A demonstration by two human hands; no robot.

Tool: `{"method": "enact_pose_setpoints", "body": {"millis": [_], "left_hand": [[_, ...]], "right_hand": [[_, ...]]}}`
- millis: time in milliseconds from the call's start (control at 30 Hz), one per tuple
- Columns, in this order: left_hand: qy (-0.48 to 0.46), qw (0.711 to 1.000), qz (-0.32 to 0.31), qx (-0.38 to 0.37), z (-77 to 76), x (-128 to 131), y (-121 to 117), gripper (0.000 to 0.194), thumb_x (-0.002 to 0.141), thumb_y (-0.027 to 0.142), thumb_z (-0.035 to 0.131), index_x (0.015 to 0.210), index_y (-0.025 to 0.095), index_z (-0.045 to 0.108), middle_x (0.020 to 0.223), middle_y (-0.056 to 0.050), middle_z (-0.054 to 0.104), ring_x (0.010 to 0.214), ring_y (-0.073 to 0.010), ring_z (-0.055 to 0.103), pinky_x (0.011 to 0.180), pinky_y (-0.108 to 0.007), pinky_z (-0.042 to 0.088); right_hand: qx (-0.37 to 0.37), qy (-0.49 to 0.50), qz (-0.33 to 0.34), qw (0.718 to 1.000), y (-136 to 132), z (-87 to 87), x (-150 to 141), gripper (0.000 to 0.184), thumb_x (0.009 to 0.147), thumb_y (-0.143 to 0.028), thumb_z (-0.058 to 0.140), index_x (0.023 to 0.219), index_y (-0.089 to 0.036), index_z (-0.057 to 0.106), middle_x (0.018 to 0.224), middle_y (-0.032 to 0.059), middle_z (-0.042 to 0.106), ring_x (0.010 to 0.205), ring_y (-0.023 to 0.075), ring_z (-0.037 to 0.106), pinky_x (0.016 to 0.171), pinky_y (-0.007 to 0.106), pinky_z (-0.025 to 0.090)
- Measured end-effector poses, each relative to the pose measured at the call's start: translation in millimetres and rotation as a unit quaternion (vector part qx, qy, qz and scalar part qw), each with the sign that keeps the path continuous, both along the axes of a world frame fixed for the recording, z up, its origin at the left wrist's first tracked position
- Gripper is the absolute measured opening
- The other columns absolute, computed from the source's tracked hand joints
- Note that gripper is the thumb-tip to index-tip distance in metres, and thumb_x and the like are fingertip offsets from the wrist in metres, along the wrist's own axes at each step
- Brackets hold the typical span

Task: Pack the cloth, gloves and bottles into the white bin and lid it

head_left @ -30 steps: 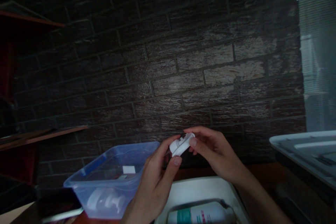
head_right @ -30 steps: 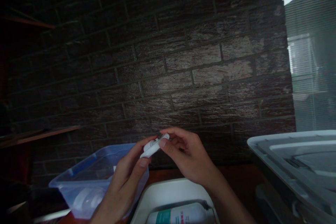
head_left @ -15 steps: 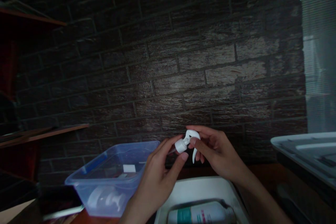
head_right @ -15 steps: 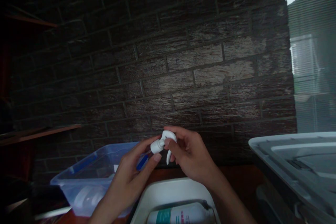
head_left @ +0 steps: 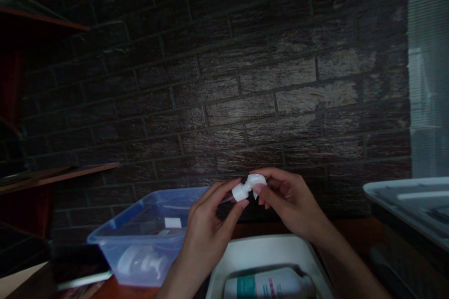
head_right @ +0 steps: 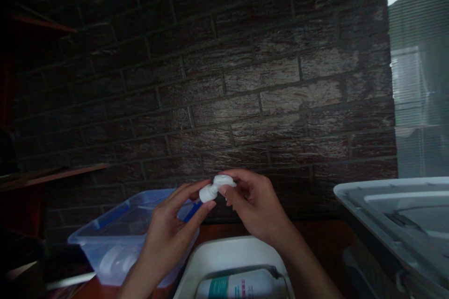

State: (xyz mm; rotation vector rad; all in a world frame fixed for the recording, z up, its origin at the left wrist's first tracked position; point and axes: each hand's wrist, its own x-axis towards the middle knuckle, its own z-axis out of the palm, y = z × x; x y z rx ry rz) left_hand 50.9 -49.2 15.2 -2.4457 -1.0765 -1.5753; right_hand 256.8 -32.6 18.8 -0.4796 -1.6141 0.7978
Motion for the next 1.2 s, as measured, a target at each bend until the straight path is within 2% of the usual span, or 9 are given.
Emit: {"method": "enact_pose_setpoints", "body": {"millis": [167,267,333,467,600,700,933,1067,1200], "left_hand": [[0.017,1.000,0.004,-0.026,-0.5,-0.3,2.5,0.040,0.099,0.028,0.065,0.137,0.037,0.059,0.124,0.002,0.070,0.111,-0.0151,0.064,0.097,-0.028,0.049],[0.015,0.999,-0.010,-0.027,-0.7,1.0,2.7,0.038,0.099,0.027,0.065,0.134,0.038,0.061,0.121,0.003,0.070,0.109,-0.0142,0.065,0.095,-0.027,0.049],[0.001,1.000,-0.011,-0.010,-0.3,1.6,2.5,0.035,0.096,0.025,0.068,0.129,0.036,0.063,0.117,0.003,0.070,0.106,-0.0143,0.065,0.092,-0.026,0.050],[-0.022,0.998,0.007,0.050,0.4,1.0,3.9,0.030,0.091,0.021,0.073,0.119,0.031,0.067,0.113,0.000,0.069,0.103,-0.0159,0.065,0.089,-0.027,0.051],[-0.022,0.994,0.006,0.105,-0.6,0.9,7.2,0.027,0.090,0.016,0.072,0.114,0.028,0.067,0.114,-0.002,0.068,0.107,-0.0179,0.064,0.093,-0.030,0.050],[-0.020,0.994,0.010,0.106,-0.2,2.8,7.2,0.026,0.091,0.017,0.071,0.115,0.026,0.066,0.114,-0.004,0.067,0.107,-0.0198,0.064,0.093,-0.031,0.050],[0.014,1.000,-0.004,0.014,4.8,5.0,1.9,0.031,0.099,0.021,0.060,0.129,0.027,0.064,0.120,-0.004,0.068,0.111,-0.0205,0.063,0.096,-0.031,0.047],[0.000,1.000,-0.008,0.008,3.2,3.7,4.6,0.029,0.099,0.022,0.061,0.127,0.027,0.066,0.118,-0.004,0.069,0.110,-0.0202,0.064,0.095,-0.030,0.048],[-0.030,0.999,0.001,0.037,0.7,2.3,5.6,0.031,0.094,0.019,0.067,0.124,0.027,0.068,0.119,-0.004,0.069,0.109,-0.0200,0.064,0.093,-0.030,0.050]], "right_hand": [[0.068,-0.003,-0.019,0.997,-1.2,0.8,0.1,0.017,0.093,-0.020,0.068,0.108,-0.022,0.075,0.105,0.0060,0.072,0.096,0.0188,0.068,0.085,0.032,0.054],[0.101,0.015,-0.019,0.995,-3.0,3.1,1.4,0.018,0.091,-0.015,0.066,0.102,-0.022,0.078,0.118,0.0083,0.069,0.108,0.0210,0.067,0.090,0.033,0.053],[0.090,0.036,-0.003,0.995,-3.4,3.6,2.9,0.023,0.090,-0.016,0.065,0.109,-0.023,0.078,0.122,0.0087,0.067,0.106,0.0200,0.068,0.088,0.031,0.054],[-0.003,0.070,0.020,0.997,-2.0,2.6,3.6,0.038,0.092,-0.028,0.067,0.130,-0.024,0.068,0.115,0.0070,0.072,0.082,0.0152,0.069,0.076,0.030,0.057],[-0.050,0.009,0.041,0.998,-1.6,1.9,-0.7,0.035,0.090,-0.040,0.074,0.115,-0.017,0.075,0.084,0.0044,0.073,0.066,0.0144,0.065,0.060,0.026,0.055],[-0.033,-0.024,0.039,0.998,-2.3,1.2,-3.1,0.028,0.091,-0.041,0.073,0.104,-0.016,0.078,0.079,0.0038,0.072,0.068,0.0146,0.064,0.061,0.026,0.055],[0.021,-0.019,0.015,1.000,1.8,-1.0,-1.5,0.025,0.094,-0.036,0.071,0.113,-0.020,0.076,0.092,0.0037,0.073,0.080,0.0165,0.063,0.074,0.030,0.053],[0.016,-0.022,0.012,1.000,2.3,-1.2,-1.8,0.026,0.096,-0.036,0.068,0.116,-0.020,0.074,0.095,0.0045,0.073,0.083,0.0171,0.064,0.078,0.031,0.053],[-0.011,0.005,0.017,1.000,0.8,-1.2,-1.8,0.031,0.091,-0.028,0.073,0.120,-0.020,0.069,0.102,0.0062,0.074,0.091,0.0187,0.067,0.082,0.032,0.053]]}}
